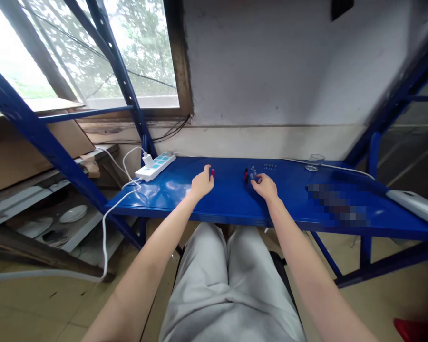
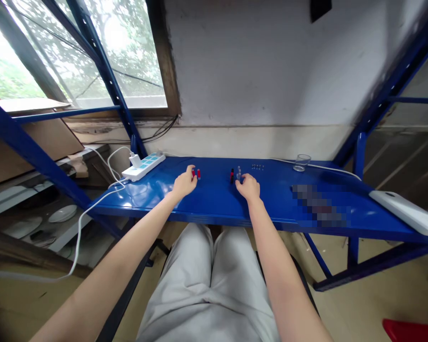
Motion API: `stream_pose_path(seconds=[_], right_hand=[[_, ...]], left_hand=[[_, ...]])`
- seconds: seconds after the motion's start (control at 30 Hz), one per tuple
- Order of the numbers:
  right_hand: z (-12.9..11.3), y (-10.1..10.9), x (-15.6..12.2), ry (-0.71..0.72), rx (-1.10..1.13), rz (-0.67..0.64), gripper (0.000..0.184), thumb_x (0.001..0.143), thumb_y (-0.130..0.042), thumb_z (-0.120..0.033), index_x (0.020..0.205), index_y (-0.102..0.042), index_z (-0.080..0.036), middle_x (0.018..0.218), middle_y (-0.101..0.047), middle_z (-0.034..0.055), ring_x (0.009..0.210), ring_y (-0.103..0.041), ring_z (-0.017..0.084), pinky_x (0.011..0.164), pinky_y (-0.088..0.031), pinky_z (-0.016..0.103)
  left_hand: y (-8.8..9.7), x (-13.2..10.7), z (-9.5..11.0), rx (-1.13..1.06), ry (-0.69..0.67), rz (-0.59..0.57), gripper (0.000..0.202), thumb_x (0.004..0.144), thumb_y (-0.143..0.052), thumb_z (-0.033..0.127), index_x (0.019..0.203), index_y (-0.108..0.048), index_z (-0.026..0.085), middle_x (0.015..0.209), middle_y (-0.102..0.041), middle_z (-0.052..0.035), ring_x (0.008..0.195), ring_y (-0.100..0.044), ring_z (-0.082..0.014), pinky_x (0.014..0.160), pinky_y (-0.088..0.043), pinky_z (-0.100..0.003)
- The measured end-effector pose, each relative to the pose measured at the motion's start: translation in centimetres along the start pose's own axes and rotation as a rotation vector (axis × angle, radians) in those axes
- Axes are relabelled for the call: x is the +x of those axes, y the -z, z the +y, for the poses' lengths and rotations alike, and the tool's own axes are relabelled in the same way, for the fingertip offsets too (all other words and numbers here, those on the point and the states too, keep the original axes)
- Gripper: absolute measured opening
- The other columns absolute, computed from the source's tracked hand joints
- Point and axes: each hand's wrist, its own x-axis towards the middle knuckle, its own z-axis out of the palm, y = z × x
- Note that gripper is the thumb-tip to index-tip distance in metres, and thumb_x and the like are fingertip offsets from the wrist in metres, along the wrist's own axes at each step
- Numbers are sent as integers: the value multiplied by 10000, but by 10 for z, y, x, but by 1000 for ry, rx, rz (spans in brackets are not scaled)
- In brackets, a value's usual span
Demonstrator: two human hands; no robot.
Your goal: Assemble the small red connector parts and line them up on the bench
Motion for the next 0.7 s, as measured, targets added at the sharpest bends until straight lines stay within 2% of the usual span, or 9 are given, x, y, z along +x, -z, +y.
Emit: stream_pose_path(seconds=[0.07,0.13,0.37,0.57,0.7], right_hand=[[0,1,-1,-6,42,23,368,720,-508,-348,1036,-552,-165,831,-610,63,773,-565,203,614,-380,280],[1,1,-2,4,84,54,340,703,-502,-324,1007,-535,-175,833,-595,56,758,-551,196,608,-375,280],[4,-3,-1,75,196,136,235,678,-482,-279,891,-529,-191,770,-553,36,693,-510,175,579,-364,272],[0,1,-3,161,298,338,185,684,-442,-224,824,-553,-178,737,-555,41,672,-504,171,647,-403,304],[-1,3,-4,195,354,409,173,697,-436,-217,816,-556,-177,734,-560,45,666,-510,172,645,-419,311]], left_hand=[[-7,-6,2,150,-36,-101,513,843,-396,252,1341,-305,166,940,-651,-127,858,-628,-266,768,-440,-357],[-16,-9,3,220,-43,-136,558,852,-369,247,1385,-234,155,978,-647,-145,870,-632,-276,776,-442,-365],[-33,-6,5,280,-18,-107,651,861,-336,238,1440,-61,125,1004,-626,-192,864,-632,-291,752,-446,-369],[-43,4,10,272,32,-60,629,880,-302,215,1444,-46,107,968,-616,-205,858,-629,-287,741,-446,-375],[-49,10,9,307,51,-44,574,884,-265,156,1438,-124,107,971,-609,-203,858,-632,-274,730,-452,-360]])
